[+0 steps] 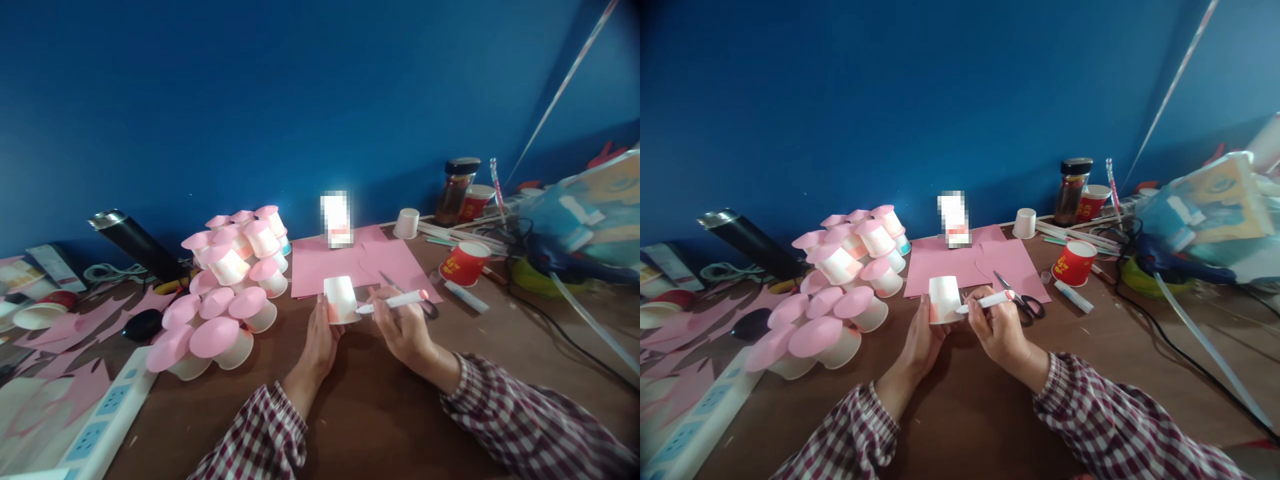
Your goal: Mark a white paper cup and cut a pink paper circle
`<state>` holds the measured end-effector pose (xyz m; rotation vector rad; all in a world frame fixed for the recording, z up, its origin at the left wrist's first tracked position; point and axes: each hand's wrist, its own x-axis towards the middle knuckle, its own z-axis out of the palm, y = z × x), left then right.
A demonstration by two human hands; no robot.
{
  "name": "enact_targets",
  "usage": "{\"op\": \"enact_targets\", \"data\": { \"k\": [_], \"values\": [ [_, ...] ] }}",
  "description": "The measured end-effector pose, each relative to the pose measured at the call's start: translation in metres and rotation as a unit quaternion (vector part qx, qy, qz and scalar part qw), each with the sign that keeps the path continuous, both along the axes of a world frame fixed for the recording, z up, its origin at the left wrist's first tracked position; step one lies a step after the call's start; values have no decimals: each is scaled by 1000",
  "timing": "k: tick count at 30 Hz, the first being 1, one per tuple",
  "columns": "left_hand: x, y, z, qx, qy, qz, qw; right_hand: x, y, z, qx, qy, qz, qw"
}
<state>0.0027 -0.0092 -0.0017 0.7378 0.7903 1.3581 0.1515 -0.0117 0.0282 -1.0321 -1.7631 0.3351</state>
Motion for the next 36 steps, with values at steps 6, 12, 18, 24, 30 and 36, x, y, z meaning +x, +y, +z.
{"op": "enact_targets", "data": {
  "k": [6,12,18,24,30,36],
  "values": [
    [0,0,2,-11,-12,14,1000,0,2,0,-16,2,37,999],
    [-1,1,4,-10,-45,-16,999,0,2,-3,-31,16,48,998],
    [-3,-1,8,10,-12,-34,999,-1,2,-3,-25,12,58,998],
    [-3,-2,11,7,-24,-34,999,-1,-1,-1,-18,-8,73,997],
    [-2,-1,8,16,-41,-34,998,-1,-1,-1,-24,-7,69,997],
    [-2,-1,7,15,-35,-33,999,-1,0,-2,-12,-6,45,999]
  ]
}}
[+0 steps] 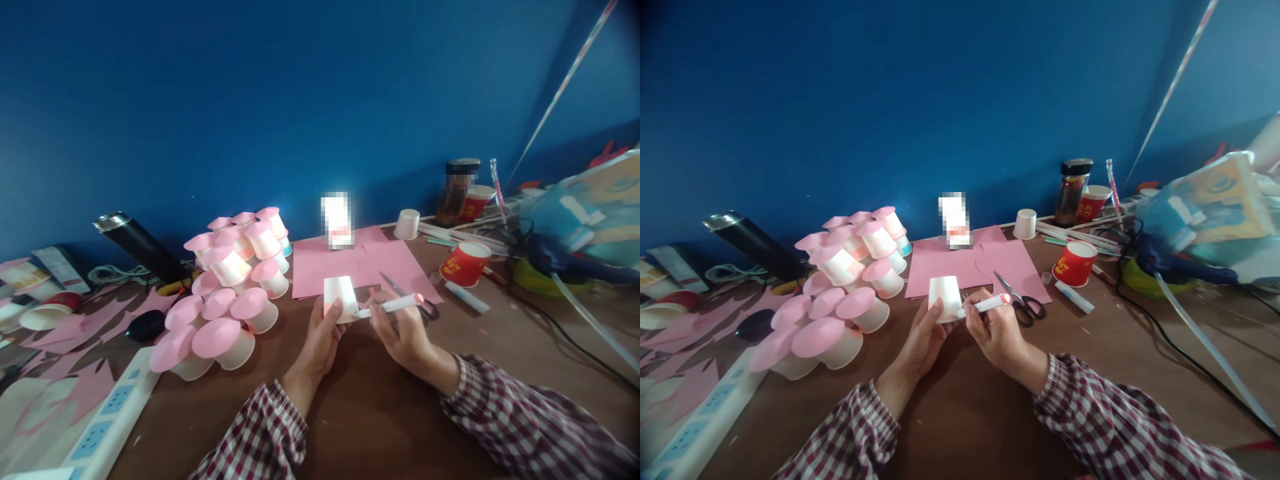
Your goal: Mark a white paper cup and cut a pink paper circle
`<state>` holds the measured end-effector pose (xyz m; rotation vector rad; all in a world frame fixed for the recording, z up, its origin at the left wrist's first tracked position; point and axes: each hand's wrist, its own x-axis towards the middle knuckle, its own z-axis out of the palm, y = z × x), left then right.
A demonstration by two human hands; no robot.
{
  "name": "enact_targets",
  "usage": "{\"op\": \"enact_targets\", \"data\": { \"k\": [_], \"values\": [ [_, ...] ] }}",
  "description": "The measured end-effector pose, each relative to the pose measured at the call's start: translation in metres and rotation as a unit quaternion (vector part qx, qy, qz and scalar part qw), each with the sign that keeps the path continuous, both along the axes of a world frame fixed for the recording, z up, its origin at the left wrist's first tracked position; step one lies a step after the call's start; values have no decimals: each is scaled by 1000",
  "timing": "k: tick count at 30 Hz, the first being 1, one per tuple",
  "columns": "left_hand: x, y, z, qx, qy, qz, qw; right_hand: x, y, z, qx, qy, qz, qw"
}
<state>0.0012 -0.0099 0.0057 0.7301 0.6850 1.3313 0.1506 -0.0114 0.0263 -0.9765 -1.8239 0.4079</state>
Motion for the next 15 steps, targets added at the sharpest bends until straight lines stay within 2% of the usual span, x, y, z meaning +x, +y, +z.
{"op": "enact_targets", "data": {
  "k": [15],
  "values": [
    [-1,-2,-2,0,18,-7,1000,1,-1,2,13,-5,-12,1000]
  ]
}}
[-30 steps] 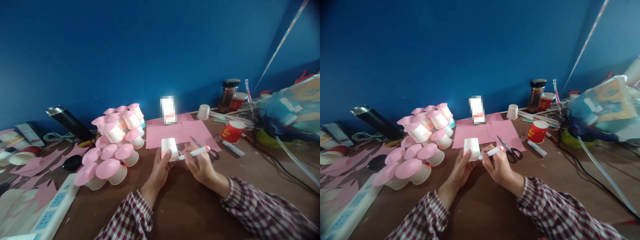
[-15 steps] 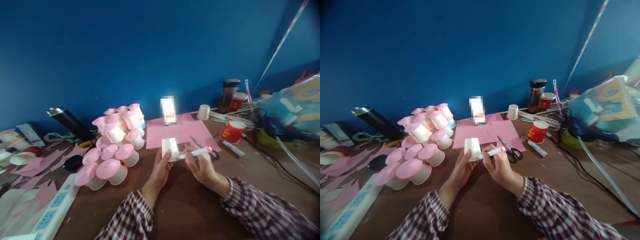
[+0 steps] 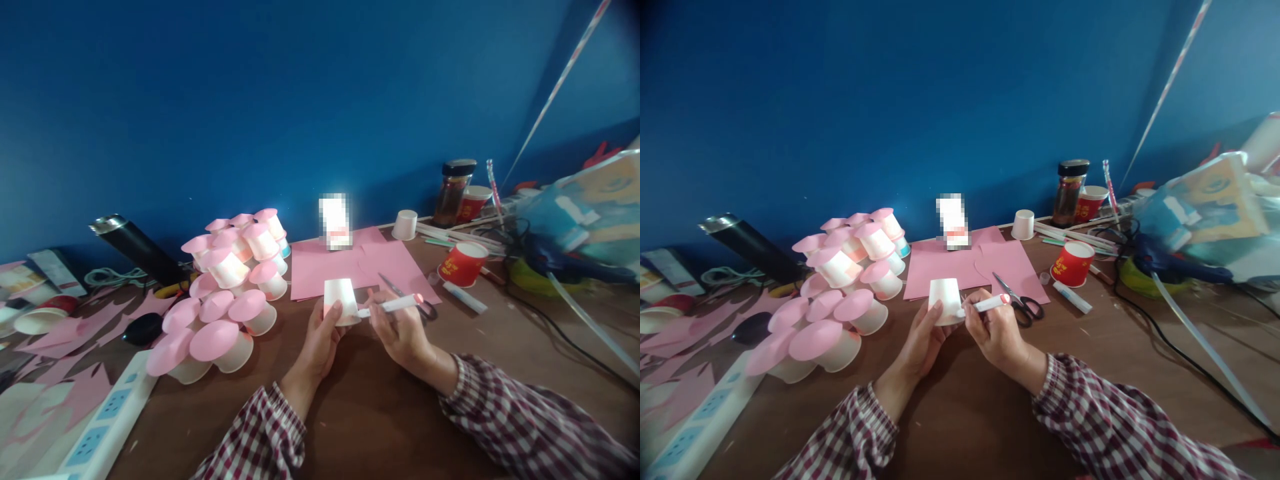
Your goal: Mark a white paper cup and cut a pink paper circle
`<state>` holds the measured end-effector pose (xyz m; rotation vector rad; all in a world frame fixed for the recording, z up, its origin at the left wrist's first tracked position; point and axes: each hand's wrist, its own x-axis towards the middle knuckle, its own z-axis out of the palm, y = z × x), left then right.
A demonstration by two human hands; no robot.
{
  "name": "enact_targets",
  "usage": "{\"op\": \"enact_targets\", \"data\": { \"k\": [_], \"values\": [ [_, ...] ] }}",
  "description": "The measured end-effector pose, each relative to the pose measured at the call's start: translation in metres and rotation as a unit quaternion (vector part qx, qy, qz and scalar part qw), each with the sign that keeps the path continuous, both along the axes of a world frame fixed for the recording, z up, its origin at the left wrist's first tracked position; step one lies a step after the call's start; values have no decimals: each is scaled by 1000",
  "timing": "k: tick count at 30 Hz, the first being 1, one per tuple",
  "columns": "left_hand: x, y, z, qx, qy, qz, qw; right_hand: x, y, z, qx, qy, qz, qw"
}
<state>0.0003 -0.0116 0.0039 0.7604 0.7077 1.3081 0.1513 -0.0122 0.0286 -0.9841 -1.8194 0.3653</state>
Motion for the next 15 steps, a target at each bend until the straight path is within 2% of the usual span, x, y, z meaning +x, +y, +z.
{"op": "enact_targets", "data": {
  "k": [15],
  "values": [
    [0,1,1,-17,-17,18,1000,0,2,-2,-20,2,22,1000]
  ]
}}
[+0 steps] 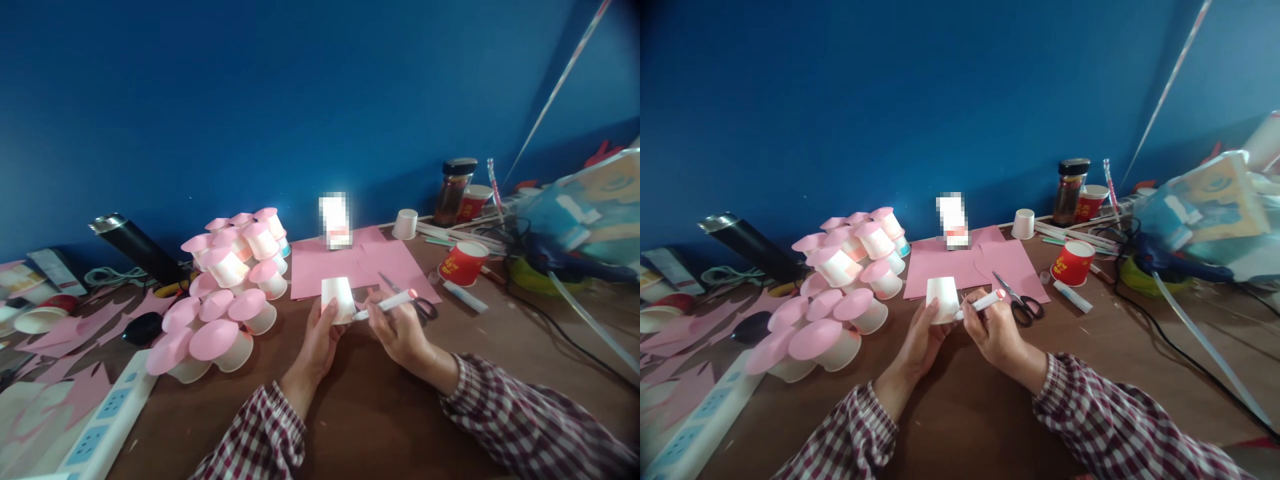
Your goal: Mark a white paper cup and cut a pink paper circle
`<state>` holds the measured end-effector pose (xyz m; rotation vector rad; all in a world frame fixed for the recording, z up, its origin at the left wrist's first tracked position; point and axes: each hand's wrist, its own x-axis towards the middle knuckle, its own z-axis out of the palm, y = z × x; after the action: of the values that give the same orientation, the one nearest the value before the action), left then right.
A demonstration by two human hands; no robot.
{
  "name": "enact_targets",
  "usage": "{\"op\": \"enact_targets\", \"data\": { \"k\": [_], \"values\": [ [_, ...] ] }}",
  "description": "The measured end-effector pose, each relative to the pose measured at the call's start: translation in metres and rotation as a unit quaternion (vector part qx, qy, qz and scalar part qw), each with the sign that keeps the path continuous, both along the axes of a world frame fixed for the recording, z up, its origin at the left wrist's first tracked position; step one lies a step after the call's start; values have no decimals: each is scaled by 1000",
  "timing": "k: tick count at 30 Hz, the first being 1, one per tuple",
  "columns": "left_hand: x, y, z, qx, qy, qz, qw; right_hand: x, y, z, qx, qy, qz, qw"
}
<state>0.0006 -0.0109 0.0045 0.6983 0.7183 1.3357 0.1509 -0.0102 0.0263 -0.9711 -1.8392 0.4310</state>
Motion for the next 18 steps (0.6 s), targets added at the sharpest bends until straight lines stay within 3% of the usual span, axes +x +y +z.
{"op": "enact_targets", "data": {
  "k": [18],
  "values": [
    [0,-2,1,14,20,-15,1000,0,-1,1,19,12,-25,999]
  ]
}}
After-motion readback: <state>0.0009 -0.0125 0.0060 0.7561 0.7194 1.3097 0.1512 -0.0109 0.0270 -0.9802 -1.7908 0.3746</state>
